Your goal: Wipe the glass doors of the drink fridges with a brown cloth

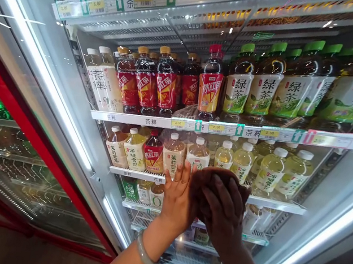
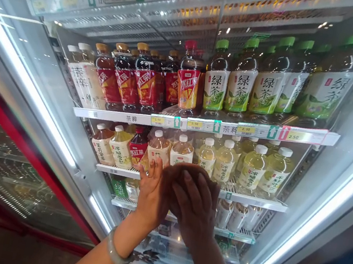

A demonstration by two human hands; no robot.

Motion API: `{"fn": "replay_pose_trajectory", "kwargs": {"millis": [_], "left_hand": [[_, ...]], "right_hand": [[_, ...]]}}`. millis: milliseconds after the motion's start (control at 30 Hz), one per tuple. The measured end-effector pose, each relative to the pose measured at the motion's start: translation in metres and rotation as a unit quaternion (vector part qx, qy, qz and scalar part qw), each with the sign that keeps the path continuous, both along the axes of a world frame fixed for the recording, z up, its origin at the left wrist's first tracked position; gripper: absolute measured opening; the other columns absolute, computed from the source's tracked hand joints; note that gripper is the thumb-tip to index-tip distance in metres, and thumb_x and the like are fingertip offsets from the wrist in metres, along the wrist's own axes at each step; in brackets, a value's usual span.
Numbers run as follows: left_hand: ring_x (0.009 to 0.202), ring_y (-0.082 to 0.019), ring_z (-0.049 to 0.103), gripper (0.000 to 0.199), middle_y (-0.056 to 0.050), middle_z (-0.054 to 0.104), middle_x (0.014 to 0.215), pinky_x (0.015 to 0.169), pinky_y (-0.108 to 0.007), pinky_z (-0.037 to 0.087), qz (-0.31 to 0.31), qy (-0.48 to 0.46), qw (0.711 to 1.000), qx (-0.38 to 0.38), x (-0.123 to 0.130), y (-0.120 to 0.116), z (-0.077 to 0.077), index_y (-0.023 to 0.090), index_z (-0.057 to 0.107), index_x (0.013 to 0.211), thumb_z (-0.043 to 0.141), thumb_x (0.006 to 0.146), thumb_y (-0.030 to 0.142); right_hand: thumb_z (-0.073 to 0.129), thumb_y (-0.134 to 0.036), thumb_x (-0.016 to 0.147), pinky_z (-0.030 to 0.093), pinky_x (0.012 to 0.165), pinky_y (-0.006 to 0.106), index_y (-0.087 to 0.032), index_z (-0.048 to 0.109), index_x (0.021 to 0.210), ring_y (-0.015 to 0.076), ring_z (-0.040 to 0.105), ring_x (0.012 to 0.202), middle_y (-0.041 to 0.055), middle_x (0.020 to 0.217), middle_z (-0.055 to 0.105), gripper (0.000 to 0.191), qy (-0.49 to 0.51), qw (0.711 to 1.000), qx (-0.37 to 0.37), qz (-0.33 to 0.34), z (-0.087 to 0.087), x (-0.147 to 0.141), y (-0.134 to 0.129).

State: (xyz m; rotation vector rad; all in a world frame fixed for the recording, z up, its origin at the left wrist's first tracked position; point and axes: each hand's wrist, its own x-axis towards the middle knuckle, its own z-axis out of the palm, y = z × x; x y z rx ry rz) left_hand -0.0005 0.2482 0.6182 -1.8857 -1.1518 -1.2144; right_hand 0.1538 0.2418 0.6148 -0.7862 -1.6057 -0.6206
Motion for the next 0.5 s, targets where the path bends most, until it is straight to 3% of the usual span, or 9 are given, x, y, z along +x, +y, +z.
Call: {"fn": "replay_pose_trajectory", "kwargs": {"millis": [100,200,300,400,500], "left_hand": [[0.161,-0.025,0.010,0.079,-0.018,0.023,0.168,0.131,-0.057,0.000,0.008,-0.011,1.000,-0.014,0.007,0.001,0.000,0.015,0.011,0.166,0.045,0.095,0.005],[0.161,-0.025,0.009,0.080,-0.018,0.021,0.169,0.130,-0.058,-0.001,0.015,-0.018,0.999,-0.025,0.012,0.000,0.002,0.016,0.008,0.166,0.044,0.096,0.006],[0.161,-0.023,0.005,0.081,-0.015,0.017,0.170,0.131,-0.053,-0.005,0.021,-0.020,1.000,-0.007,0.018,-0.001,0.003,0.017,0.009,0.166,0.046,0.096,0.005],[0.161,-0.023,0.005,0.082,-0.014,0.019,0.170,0.131,-0.053,-0.006,0.014,-0.011,1.000,0.000,0.028,0.000,-0.001,0.018,0.010,0.166,0.048,0.094,0.004],[0.161,-0.026,0.006,0.083,-0.015,0.018,0.169,0.130,-0.059,-0.003,0.002,-0.005,1.000,0.003,0.039,0.002,-0.006,0.018,0.009,0.167,0.049,0.095,0.006]], "right_hand": [[0.062,-0.024,0.097,0.022,0.131,0.056,-0.027,0.064,0.133,0.0266,0.037,0.153,0.0057,0.147,0.062,0.036,-0.014,1.000,0.019,0.005,0.015,0.007,0.005],[0.062,-0.021,0.096,0.028,0.128,0.058,-0.026,0.061,0.139,0.0306,0.036,0.153,0.0067,0.156,0.053,0.043,-0.005,0.999,0.034,-0.001,0.027,0.031,0.010],[0.064,-0.021,0.094,0.031,0.126,0.060,-0.026,0.058,0.142,0.0340,0.035,0.153,0.0078,0.160,0.047,0.049,0.019,0.999,0.039,-0.017,0.017,0.051,0.009],[0.063,-0.021,0.095,0.033,0.126,0.059,-0.025,0.059,0.141,0.0344,0.036,0.153,0.0089,0.158,0.050,0.047,0.016,0.999,0.025,-0.014,0.001,0.049,0.005],[0.067,-0.022,0.093,0.030,0.128,0.056,-0.024,0.063,0.135,0.0307,0.038,0.152,0.0080,0.151,0.057,0.042,-0.002,1.000,0.024,0.005,0.006,0.041,0.005]]}}
